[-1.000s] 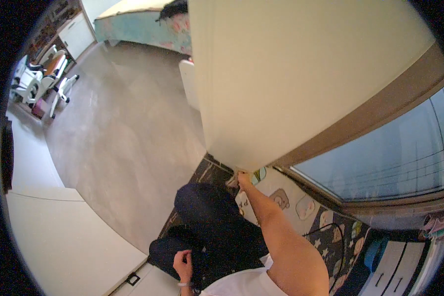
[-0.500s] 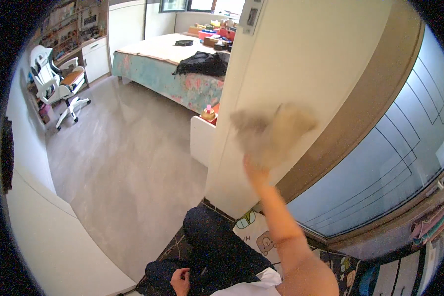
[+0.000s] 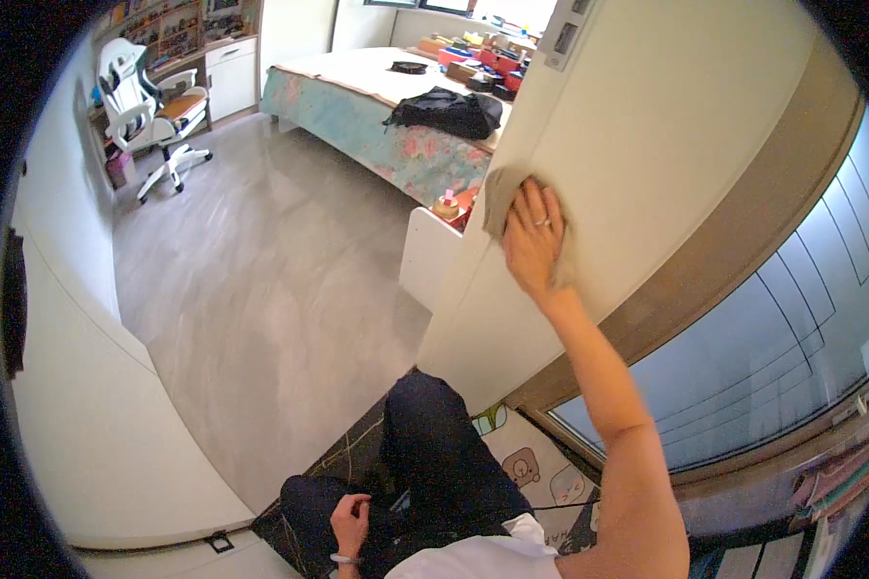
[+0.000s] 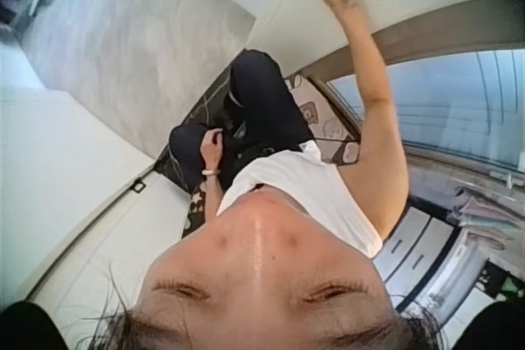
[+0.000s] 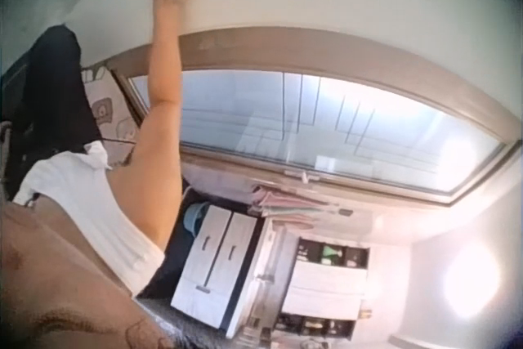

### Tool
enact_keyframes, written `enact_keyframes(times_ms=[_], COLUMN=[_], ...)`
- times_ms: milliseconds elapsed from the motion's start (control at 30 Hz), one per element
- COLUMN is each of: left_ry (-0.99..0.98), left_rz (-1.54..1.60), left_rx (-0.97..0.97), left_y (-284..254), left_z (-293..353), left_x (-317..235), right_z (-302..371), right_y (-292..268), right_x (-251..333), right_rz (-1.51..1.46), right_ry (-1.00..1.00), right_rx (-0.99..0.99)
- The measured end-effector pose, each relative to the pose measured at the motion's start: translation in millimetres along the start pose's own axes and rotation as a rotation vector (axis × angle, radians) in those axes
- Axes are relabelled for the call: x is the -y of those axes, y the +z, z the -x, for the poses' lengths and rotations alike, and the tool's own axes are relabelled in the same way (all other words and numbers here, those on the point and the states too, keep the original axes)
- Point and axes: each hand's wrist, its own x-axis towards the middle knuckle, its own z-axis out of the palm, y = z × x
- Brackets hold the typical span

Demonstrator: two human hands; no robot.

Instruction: The person wipes door surfaces and walls with a cloth, then sits down and wipes small containers with the cloth.

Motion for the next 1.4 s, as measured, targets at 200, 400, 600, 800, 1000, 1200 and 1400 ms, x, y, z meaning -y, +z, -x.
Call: enact_keyframes(times_ms=[200, 400, 600, 800, 1000, 1200, 1400], left_ry=[0.026, -0.064, 0.147, 0.141, 0.124, 0.062, 0.053], left_rz=[0.021, -0.06, -0.111, -0.103, -0.108, -0.184, -0.152], left_rx=[-0.022, 0.008, -0.015, 0.05, 0.094, 0.058, 0.105], left_y=[-0.5, 1.7, -16.6, -7.5, -10.5, 4.7, 25.6], left_z=[12.0, 15.5, 16.6, 8.3, 6.9, 8.0, 9.3], left_x=[0.3, 9.2, -11.4, -6.2, -16.1, 23.2, 3.4], right_z=[-166.8, -252.3, -87.0, 52.6, -90.8, -38.4, 356.5], right_y=[-52.9, -159.2, -134.8, -74.3, -151.7, -124.6, -10.5], right_x=[-105.9, -195.2, -125.1, -128.8, -157.7, -114.5, -46.9], right_rz=[0.358, 0.88, 0.688, 0.402, -0.018, -0.084, 0.716], right_ry=[-0.069, -0.034, 0.363, 0.432, 0.466, 0.578, 0.176], right_rx=[-0.248, -0.423, -0.24, -0.223, -0.559, -0.511, 0.565])
